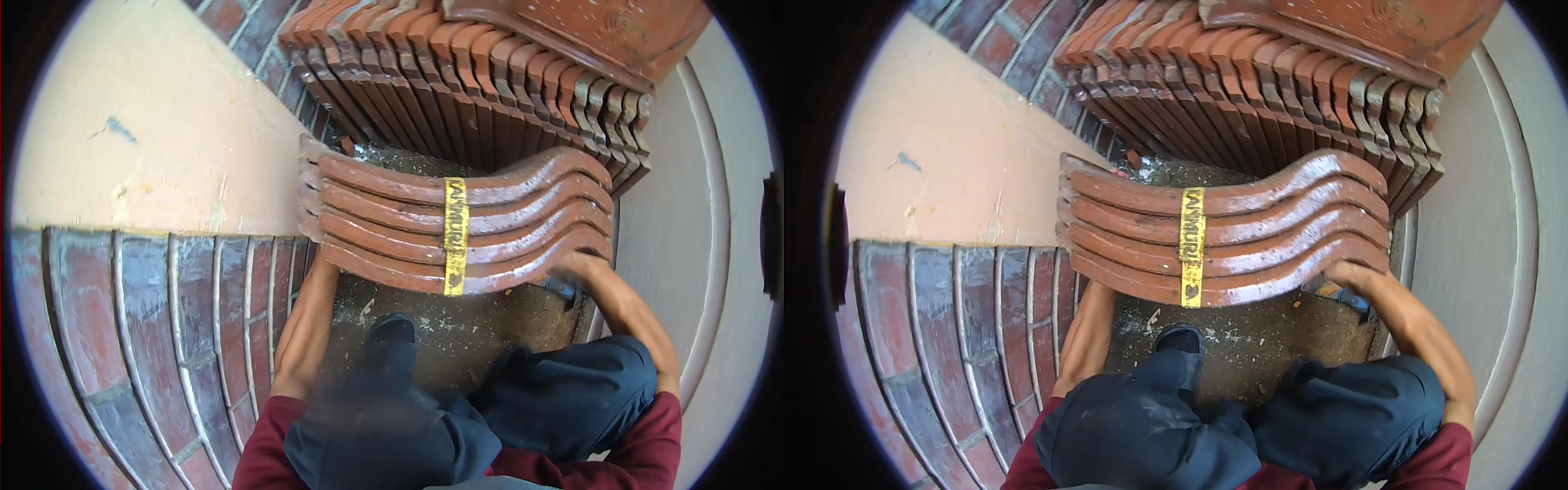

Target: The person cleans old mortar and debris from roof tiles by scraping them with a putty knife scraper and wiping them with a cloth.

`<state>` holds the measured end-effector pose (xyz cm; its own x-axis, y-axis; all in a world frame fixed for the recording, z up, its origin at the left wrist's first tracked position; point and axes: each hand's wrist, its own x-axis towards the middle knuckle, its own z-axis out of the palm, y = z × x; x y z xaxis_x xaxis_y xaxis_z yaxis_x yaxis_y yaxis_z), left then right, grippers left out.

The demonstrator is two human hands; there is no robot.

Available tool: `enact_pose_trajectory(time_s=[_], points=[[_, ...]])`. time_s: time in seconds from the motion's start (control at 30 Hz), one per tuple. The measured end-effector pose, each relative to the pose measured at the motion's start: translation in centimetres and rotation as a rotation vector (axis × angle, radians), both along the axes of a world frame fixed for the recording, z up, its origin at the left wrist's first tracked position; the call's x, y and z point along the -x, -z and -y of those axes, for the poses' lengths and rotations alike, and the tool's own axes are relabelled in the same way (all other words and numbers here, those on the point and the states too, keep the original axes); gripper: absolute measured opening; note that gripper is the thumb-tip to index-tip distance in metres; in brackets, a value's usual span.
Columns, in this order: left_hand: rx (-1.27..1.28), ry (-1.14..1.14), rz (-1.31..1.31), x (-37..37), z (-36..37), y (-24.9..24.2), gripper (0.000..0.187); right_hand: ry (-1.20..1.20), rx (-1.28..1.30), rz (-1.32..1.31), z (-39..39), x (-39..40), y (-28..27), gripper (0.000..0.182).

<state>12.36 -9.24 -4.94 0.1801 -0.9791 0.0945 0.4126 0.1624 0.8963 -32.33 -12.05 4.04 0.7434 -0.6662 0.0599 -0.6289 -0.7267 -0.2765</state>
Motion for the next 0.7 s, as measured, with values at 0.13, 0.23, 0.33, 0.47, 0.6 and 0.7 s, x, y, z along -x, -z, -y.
enact_pose_trajectory(time_s=[0.13, 0.23, 0.33, 0.47, 0.6, 0.7], points=[[-0.032, -0.016, 0.006, 0.7, -2.5, 0.0, 0.103, 0.046, -0.068, -0.066, -2.7, 1.2, -0.5, 0.035], [-0.061, -0.036, 0.0, 1.9, -4.8, 0.2, 0.104, 0.111, -0.167, 0.038, -3.8, 2.4, -3.2, 0.036], [-0.073, -0.064, -0.039, 4.5, -6.8, 0.5, 0.104, 0.274, -0.362, 0.15, -4.8, 2.7, -7.4, 0.035], [-0.103, -0.094, -0.12, 8.9, -8.4, 1.1, 0.105, 0.394, -0.558, 0.217, -6.3, 4.3, -11.4, 0.045], [-0.226, -0.095, -0.247, 13.2, -8.7, -2.7, 0.112, 0.615, -0.706, 0.328, -7.5, 4.0, -14.7, 0.061], [-0.286, -0.048, -0.258, 13.9, -8.9, -3.6, 0.109, 0.68, -0.669, 0.412, -9.6, 3.0, -15.6, 0.069]])
